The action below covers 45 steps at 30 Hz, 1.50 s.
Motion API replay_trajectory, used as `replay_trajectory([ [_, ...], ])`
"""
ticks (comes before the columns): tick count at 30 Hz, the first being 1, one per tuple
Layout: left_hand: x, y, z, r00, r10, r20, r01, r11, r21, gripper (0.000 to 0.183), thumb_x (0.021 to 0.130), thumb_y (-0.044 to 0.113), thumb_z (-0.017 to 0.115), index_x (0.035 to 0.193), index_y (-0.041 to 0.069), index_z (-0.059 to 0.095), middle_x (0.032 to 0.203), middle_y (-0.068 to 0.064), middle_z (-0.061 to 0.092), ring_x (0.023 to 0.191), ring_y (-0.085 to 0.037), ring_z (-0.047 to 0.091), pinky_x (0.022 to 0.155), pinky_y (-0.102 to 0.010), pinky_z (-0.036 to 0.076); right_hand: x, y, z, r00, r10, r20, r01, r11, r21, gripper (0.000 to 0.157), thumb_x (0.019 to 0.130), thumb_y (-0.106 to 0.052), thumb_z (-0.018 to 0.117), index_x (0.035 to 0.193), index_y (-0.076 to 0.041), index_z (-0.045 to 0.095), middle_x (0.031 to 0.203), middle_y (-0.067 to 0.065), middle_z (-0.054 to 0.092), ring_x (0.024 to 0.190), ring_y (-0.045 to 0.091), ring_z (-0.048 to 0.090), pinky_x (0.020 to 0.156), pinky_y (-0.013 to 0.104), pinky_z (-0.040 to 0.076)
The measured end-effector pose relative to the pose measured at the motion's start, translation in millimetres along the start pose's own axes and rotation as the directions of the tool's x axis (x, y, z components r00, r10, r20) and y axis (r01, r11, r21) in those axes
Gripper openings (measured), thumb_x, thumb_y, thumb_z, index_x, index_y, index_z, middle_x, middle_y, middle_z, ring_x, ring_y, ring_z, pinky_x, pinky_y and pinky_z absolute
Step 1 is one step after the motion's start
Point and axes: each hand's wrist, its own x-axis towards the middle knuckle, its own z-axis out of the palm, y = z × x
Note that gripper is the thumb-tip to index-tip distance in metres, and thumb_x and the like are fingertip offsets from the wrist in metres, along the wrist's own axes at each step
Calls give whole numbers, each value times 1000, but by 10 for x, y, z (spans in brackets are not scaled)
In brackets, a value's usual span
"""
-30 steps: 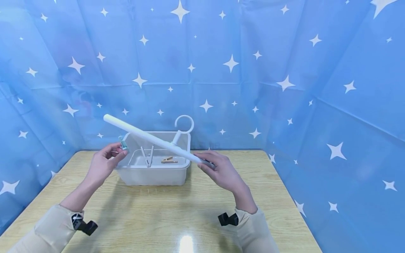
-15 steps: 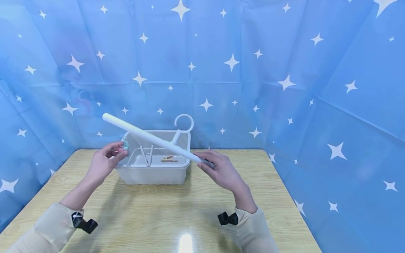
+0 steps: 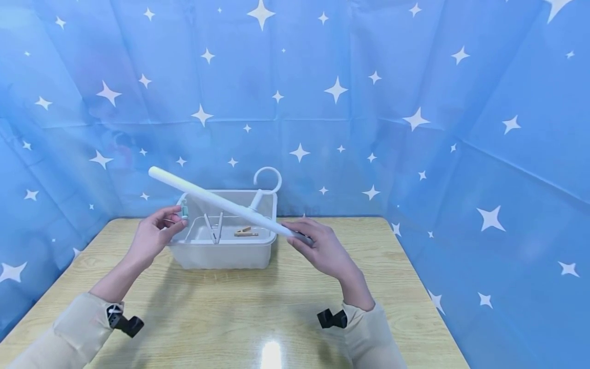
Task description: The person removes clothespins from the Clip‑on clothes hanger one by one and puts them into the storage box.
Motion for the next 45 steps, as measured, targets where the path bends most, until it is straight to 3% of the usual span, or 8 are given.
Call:
replay_trajectory([
  [21,110,-4,10,1000,-15,20,15,1000,-22,52,96,30,67,142,8,55,104,-7,62,87,-11,55,67,-21,46,-22,-40,-28,1000,-2,2,2,1000,16,34,99,-23,64,133,-24,65,116,-3,65,61,6,42,57,24,41],
  [30,132,-37,39,1000,6,-26,-7,999,-47,48,95,27,68,139,12,58,100,-3,60,83,-6,55,66,-20,46,-29,-32,-16,1000,2,5,-2,1000,18,35,99,-23,65,133,-24,65,114,-3,64,62,8,44,58,24,42],
  [45,60,6,-4,1000,1,-7,-1,997,-82,45,95,23,69,137,10,59,103,-5,59,87,-8,55,67,-19,47,2,-49,1,1000,5,2,-5,1000,-20,34,98,-24,65,131,-27,66,114,-5,65,63,8,44,58,24,42],
])
